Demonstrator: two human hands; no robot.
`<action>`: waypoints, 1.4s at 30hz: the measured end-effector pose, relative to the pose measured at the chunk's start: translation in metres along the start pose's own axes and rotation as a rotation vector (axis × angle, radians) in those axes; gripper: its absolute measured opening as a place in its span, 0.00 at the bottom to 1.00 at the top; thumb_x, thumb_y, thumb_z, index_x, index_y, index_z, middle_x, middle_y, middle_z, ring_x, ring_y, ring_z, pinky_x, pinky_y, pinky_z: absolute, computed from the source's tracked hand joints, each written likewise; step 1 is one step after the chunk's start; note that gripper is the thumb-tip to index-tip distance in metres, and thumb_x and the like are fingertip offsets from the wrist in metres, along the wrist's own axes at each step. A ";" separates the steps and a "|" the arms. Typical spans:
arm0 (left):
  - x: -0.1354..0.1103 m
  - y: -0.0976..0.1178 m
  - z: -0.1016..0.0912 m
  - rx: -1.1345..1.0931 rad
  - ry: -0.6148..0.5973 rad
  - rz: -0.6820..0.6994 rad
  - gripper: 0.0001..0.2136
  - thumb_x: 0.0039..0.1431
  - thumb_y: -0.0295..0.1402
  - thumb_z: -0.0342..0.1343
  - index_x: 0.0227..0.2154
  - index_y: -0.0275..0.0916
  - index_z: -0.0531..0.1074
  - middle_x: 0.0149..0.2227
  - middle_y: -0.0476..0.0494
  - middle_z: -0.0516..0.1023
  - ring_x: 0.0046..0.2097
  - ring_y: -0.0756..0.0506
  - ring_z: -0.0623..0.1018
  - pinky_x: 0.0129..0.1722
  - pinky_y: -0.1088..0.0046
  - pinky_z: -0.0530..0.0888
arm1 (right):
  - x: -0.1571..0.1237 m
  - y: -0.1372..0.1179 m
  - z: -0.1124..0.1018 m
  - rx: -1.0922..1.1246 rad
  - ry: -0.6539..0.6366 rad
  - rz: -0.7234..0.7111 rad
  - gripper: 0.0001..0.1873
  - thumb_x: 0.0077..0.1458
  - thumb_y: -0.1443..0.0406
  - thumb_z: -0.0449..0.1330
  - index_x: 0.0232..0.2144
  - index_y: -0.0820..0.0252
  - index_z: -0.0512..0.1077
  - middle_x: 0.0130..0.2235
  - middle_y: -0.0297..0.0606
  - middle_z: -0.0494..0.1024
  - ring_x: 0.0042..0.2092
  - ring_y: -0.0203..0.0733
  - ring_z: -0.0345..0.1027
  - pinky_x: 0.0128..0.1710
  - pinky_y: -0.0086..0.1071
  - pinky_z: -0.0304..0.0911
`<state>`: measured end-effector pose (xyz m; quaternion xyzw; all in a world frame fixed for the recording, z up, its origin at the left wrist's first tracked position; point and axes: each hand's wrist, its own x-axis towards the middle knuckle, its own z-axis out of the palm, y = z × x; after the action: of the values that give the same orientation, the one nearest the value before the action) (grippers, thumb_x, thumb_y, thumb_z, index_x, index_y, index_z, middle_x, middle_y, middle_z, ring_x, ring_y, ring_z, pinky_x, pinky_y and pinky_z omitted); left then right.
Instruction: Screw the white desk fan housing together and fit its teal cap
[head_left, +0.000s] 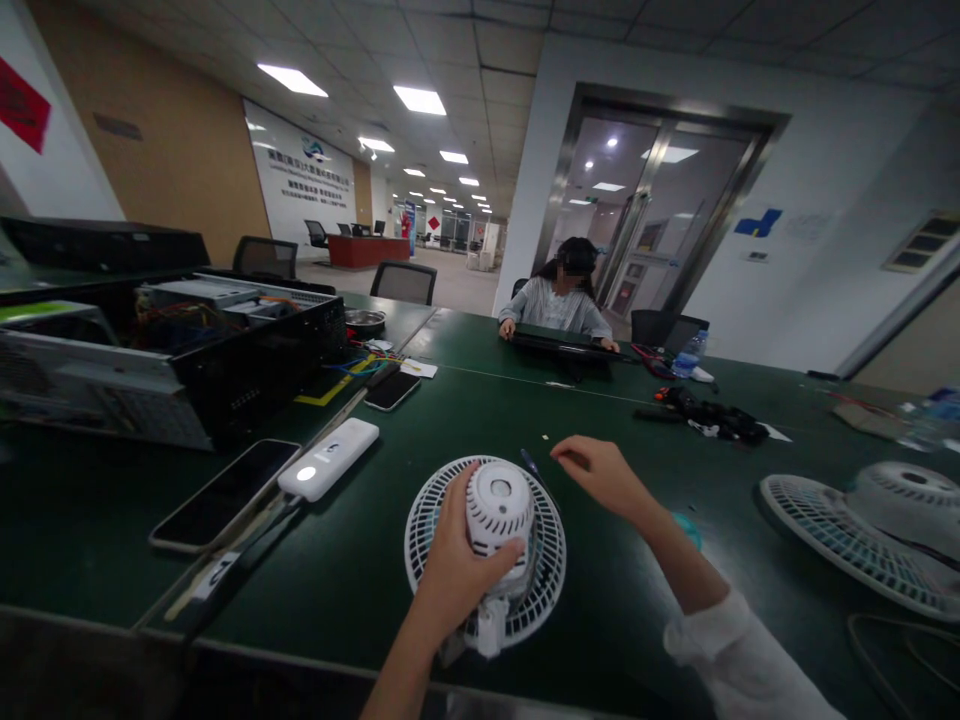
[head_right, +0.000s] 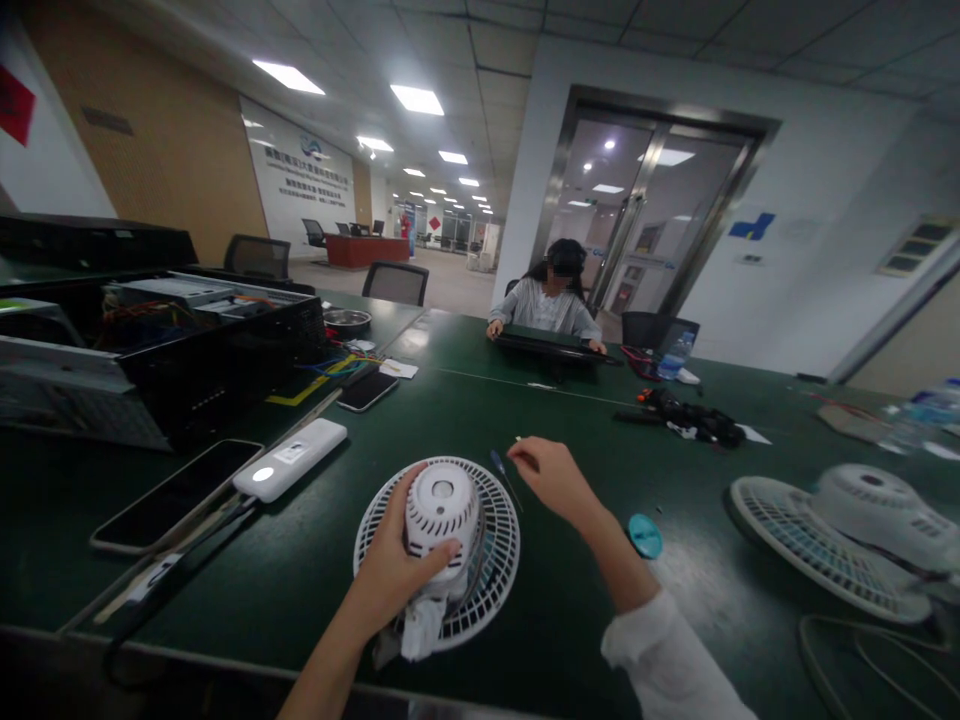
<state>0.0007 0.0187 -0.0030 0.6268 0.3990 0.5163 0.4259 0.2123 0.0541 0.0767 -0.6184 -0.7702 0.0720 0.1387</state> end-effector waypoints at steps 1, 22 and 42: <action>0.000 0.000 0.000 0.001 -0.001 0.000 0.36 0.45 0.33 0.61 0.57 0.41 0.52 0.59 0.39 0.59 0.61 0.36 0.59 0.61 0.55 0.53 | 0.004 0.013 0.013 -0.022 -0.014 0.071 0.08 0.59 0.67 0.53 0.38 0.64 0.71 0.40 0.40 0.75 0.40 0.39 0.70 0.43 0.38 0.65; -0.008 0.002 -0.002 -0.067 -0.001 -0.079 0.37 0.44 0.33 0.60 0.58 0.42 0.51 0.60 0.39 0.58 0.61 0.35 0.59 0.61 0.53 0.52 | 0.031 -0.038 -0.026 0.495 0.715 -0.100 0.18 0.62 0.63 0.46 0.54 0.54 0.55 0.44 0.38 0.71 0.40 0.36 0.70 0.37 0.34 0.69; -0.008 -0.002 0.001 -0.115 0.007 -0.066 0.38 0.45 0.37 0.60 0.58 0.41 0.50 0.61 0.38 0.57 0.62 0.35 0.58 0.62 0.53 0.50 | 0.002 -0.087 -0.026 0.662 0.466 -0.561 0.14 0.53 0.71 0.56 0.43 0.57 0.68 0.36 0.35 0.74 0.35 0.34 0.70 0.35 0.30 0.69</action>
<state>0.0006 0.0117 -0.0070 0.5859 0.3905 0.5262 0.4768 0.1383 0.0351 0.1260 -0.3096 -0.7913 0.1325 0.5103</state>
